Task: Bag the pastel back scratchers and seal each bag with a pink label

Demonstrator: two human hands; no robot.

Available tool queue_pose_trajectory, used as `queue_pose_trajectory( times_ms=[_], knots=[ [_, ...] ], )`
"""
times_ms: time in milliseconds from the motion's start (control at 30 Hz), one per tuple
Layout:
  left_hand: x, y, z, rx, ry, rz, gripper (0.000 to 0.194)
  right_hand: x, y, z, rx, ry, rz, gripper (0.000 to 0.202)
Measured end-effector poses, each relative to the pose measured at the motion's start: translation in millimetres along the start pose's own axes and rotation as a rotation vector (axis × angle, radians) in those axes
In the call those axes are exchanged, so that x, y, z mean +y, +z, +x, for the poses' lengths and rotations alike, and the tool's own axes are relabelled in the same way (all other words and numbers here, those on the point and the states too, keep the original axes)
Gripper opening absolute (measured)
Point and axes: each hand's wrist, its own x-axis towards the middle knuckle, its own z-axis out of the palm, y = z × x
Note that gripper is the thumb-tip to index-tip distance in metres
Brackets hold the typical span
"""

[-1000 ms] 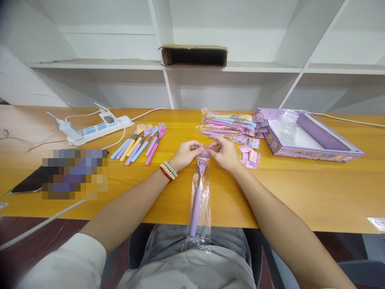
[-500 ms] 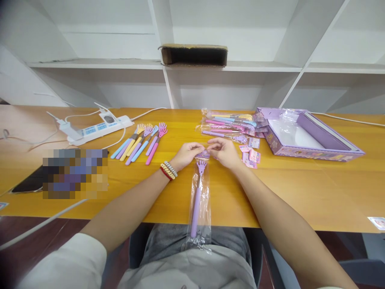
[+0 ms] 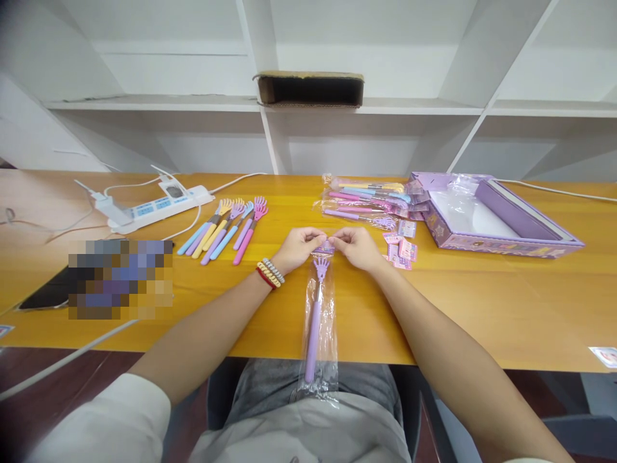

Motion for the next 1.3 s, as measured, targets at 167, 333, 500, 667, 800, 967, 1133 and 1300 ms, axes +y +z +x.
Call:
queue_pose_trajectory(
  times_ms=[167,333,500,667,800,967,1133,1300],
  knots=[
    [-5.4,0.5,1.6,0.0,0.018,-0.014,0.015,-4.5,-0.5,-3.3,0.081,-0.106,-0.203,0.025],
    [-10.1,-2.4,4.0,-0.005,0.021,-0.01,0.021,-6.7,-2.2,-5.4,0.113,-0.235,-0.372,0.023],
    [-13.1,-12.9,5.8,-0.064,0.082,0.156,0.018,-1.1,-3.9,-3.7,0.117,-0.287,-0.36,0.022],
    [-11.4,-21.0,5.7,-0.106,0.116,0.356,0.022,3.3,-6.4,-2.4,0.045,-0.327,-0.305,0.024],
    [-9.2,-22.8,5.8,-0.135,0.105,0.406,0.023,2.2,-8.7,-3.0,-0.001,-0.332,-0.294,0.024],
    [-7.4,-22.1,5.0,-0.162,0.138,0.409,0.025,3.1,-9.6,-2.8,0.004,-0.332,-0.279,0.023],
    [-4.5,-19.3,2.1,-0.146,0.126,0.429,0.02,4.6,-10.1,-2.8,-0.002,-0.346,-0.255,0.024],
    [-6.7,-17.2,1.3,-0.128,0.129,0.478,0.018,2.4,-11.7,-3.7,-0.022,-0.317,-0.255,0.023]
  ],
)
